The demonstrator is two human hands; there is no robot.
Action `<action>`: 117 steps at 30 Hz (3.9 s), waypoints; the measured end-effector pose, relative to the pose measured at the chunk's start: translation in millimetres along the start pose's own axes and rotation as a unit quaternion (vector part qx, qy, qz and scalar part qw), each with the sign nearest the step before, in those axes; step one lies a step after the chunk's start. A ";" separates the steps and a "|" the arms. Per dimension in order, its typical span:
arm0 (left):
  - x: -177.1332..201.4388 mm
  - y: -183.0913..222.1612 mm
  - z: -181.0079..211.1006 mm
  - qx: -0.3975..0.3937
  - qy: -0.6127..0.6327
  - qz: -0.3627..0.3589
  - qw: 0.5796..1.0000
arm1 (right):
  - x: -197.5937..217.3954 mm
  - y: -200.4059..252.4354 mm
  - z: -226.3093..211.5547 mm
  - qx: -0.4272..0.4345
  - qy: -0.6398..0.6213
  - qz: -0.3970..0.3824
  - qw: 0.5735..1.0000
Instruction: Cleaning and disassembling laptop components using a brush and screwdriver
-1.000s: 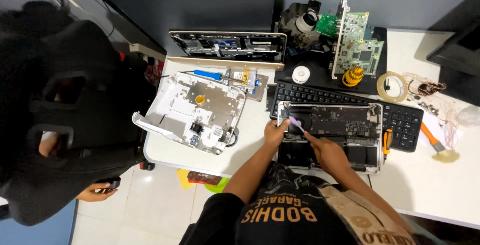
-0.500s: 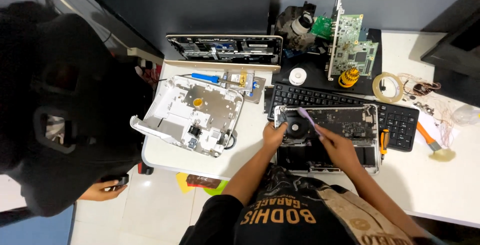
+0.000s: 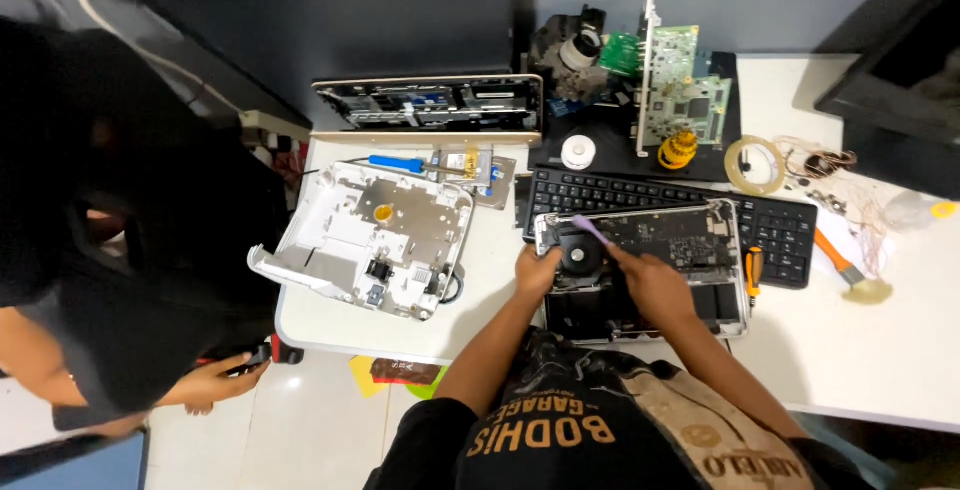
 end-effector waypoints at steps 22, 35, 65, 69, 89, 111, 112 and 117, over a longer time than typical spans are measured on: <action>1.6 6.0 -2.4 -0.005 -0.025 0.025 0.999 | 21.5 19.7 150.6 -0.257 0.006 0.130 0.958; 4.0 24.2 9.5 -0.014 -0.011 0.060 0.998 | 29.6 96.6 137.0 -0.278 -0.050 0.115 0.952; -4.6 13.3 -3.1 -0.051 0.012 0.084 0.995 | 27.3 98.1 189.0 -0.190 -0.026 0.070 0.979; 4.4 30.4 5.6 -0.050 0.009 0.075 0.996 | 13.2 131.9 196.1 -0.183 -0.048 0.075 0.979; -2.6 5.1 -15.6 -0.017 0.048 0.067 0.996 | 14.9 133.7 200.3 -0.258 -0.094 0.092 0.957; 20.4 34.0 18.8 -0.026 0.003 -0.014 1.000 | 10.7 35.3 168.3 -0.194 -0.055 0.102 0.974; 19.8 34.7 19.2 -0.025 0.003 -0.013 1.000 | 10.3 35.2 168.7 -0.193 -0.055 0.102 0.974; 19.6 44.3 18.4 -0.034 0.040 -0.013 0.999 | 7.8 34.2 170.5 -0.181 -0.061 0.110 0.975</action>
Point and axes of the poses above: each hand's wrist, its own y-axis away from the middle knuckle, its own x-axis out of the back of the hand, z = x × y, the point moved 4 cm from there along -y, towards the middle knuckle, and after that the axes turned 8 degrees about z, right-handed, at the moved point
